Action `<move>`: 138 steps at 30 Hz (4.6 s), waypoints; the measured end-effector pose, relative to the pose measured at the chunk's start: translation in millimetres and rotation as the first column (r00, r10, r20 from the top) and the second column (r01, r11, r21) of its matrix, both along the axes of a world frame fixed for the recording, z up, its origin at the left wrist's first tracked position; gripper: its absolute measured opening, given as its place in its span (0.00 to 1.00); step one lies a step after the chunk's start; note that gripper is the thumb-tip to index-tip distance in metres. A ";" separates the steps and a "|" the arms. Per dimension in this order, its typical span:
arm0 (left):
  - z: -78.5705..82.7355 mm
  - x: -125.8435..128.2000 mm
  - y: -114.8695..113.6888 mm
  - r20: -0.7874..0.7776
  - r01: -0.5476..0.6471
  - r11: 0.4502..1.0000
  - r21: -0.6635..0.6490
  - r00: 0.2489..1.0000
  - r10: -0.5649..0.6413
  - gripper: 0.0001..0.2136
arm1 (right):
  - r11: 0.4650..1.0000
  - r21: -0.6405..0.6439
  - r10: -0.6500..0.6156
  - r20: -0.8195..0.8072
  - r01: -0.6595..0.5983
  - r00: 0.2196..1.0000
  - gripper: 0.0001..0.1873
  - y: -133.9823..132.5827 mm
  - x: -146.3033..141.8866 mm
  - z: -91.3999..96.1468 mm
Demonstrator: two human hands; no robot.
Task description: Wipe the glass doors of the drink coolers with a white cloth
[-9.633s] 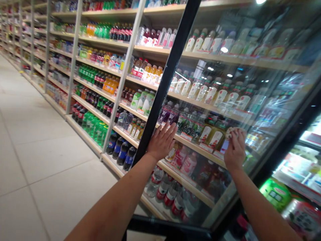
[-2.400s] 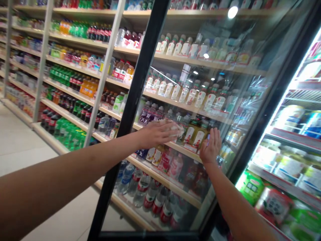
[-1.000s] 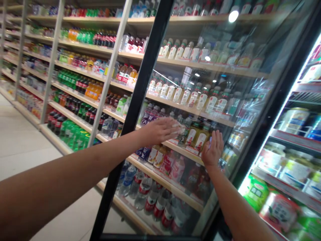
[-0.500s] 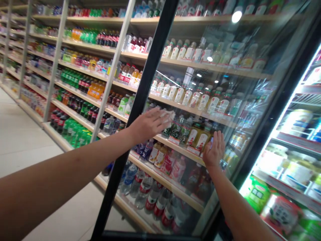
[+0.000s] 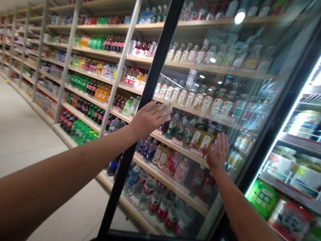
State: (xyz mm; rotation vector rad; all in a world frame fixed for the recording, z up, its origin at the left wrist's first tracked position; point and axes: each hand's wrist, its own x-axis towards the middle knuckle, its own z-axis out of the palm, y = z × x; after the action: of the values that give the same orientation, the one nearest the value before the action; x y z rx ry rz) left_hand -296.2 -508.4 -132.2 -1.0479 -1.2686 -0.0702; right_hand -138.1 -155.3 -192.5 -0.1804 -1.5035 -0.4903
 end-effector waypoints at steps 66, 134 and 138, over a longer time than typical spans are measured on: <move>62.0 23.9 86.3 0.221 0.131 0.981 -0.143 0.970 -0.097 0.28 | 0.999 0.012 0.037 -0.005 -0.037 0.999 0.31 -1.9 3.2 -0.4; 26.8 1.5 62.4 0.404 -0.011 0.990 0.141 0.913 -0.048 0.30 | 0.863 0.115 0.477 0.136 -0.492 0.868 0.11 -88.7 -31.6 50.5; 26.5 1.4 62.4 0.401 0.007 0.990 0.143 0.914 -0.064 0.29 | 0.926 0.072 0.340 0.266 -0.370 0.902 0.22 -87.6 -33.4 27.5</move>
State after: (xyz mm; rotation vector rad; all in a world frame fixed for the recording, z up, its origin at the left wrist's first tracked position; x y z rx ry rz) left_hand -294.8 -446.0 -105.7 -0.9637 -1.5932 -0.4177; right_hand -171.5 -242.9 -165.0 0.2596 -1.7006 -0.3137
